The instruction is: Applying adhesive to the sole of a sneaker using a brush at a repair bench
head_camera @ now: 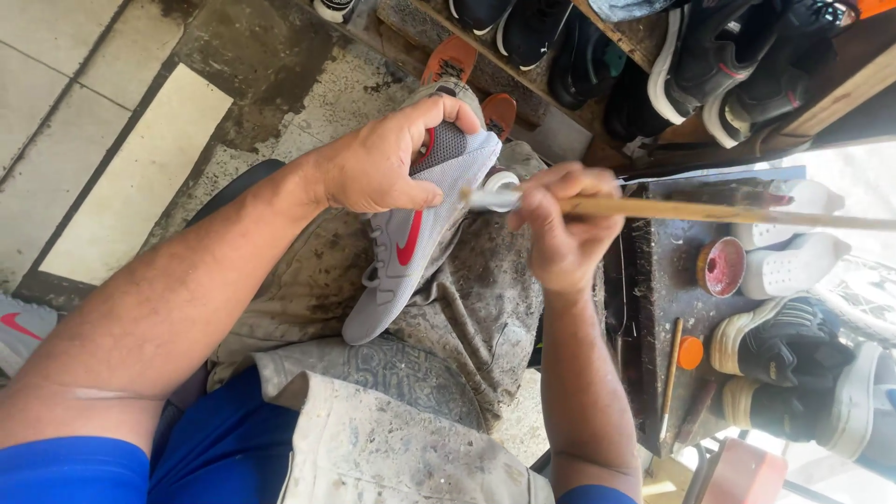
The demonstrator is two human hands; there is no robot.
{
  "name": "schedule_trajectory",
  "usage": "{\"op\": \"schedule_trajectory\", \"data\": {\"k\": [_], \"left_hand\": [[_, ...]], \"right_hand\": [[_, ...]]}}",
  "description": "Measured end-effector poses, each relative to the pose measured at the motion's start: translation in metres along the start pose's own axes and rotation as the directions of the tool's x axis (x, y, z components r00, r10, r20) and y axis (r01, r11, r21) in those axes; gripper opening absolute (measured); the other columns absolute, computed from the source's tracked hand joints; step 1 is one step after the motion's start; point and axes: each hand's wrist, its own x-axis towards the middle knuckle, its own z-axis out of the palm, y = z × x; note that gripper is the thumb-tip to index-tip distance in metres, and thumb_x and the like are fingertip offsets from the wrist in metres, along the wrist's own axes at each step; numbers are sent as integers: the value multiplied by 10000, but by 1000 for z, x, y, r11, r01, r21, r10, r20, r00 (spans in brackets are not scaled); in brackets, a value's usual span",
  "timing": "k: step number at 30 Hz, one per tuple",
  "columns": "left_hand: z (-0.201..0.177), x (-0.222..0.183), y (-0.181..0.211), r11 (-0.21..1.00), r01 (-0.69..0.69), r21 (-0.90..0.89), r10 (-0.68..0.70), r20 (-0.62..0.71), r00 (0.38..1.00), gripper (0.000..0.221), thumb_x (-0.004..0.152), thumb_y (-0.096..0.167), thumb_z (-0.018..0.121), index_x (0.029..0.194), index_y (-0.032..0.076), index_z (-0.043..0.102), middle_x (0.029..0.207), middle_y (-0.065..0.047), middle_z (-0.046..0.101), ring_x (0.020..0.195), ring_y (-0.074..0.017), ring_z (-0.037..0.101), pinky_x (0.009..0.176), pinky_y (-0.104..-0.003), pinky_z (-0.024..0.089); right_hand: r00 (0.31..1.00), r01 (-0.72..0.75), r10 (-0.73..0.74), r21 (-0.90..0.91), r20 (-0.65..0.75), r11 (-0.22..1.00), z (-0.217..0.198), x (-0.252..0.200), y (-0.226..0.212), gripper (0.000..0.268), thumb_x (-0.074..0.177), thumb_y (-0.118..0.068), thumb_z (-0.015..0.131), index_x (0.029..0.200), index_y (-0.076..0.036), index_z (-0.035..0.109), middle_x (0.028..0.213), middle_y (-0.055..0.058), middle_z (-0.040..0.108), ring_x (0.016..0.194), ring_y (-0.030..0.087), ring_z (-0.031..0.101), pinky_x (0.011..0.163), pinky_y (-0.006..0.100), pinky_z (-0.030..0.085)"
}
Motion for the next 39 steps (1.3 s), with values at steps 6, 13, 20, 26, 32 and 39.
{"op": "schedule_trajectory", "data": {"k": [6, 13, 20, 26, 32, 39], "left_hand": [[-5, -4, 15, 957, 46, 287, -37, -35, 999, 606, 751, 12, 691, 1297, 157, 471, 936, 5, 530, 776, -122, 507, 644, -275, 450], [-14, -6, 1, 940, 238, 244, -254, 36, 967, 852, 744, -2, 781, 1457, 189, 357, 1030, -66, 530, 807, -159, 527, 624, -311, 479], [-13, -1, 18, 842, 327, 429, -327, -76, 942, 806, 688, 86, 817, 1397, 245, 468, 860, -10, 466, 707, -152, 429, 634, -325, 391], [-12, -1, 10, 874, 338, 350, -346, -43, 937, 805, 710, 24, 779, 1410, 230, 437, 857, -16, 502, 688, -127, 456, 598, -310, 416], [-8, -1, 18, 837, 324, 442, -344, -35, 938, 792, 704, 78, 760, 1409, 260, 449, 755, -6, 394, 640, -148, 378, 528, -332, 340], [-11, 1, 3, 863, 268, 428, -294, -6, 956, 779, 701, 56, 765, 1385, 247, 444, 766, 20, 346, 646, -120, 344, 521, -308, 332]], "right_hand": [[942, -99, 140, -146, 304, 984, -30, -27, 13, 160, 987, -29, 671, 947, -164, 596, 760, 1, 652, 551, 77, 604, 448, 207, 485], [923, -384, 339, -498, -182, 777, -74, -49, 42, 195, 867, 81, 732, 963, -74, 660, 913, 81, 675, 766, 157, 668, 652, 257, 589], [879, -430, 438, -714, -191, 552, -64, -41, 52, 85, 853, -52, 743, 904, -119, 737, 906, 31, 732, 827, 165, 707, 713, 292, 593], [723, -592, 547, 30, -423, 805, -70, -48, 51, 144, 903, 76, 688, 961, -45, 636, 938, 184, 748, 730, 242, 765, 590, 245, 653], [894, -300, 408, 428, -185, 852, -49, -60, 31, 208, 952, -48, 661, 822, -95, 505, 932, 154, 597, 521, 179, 607, 445, 244, 557], [944, -330, 261, 585, 201, 741, -14, -57, 38, 310, 1120, -171, 527, 1057, 88, 685, 1184, 339, 654, 829, 398, 733, 760, 421, 689]]}}
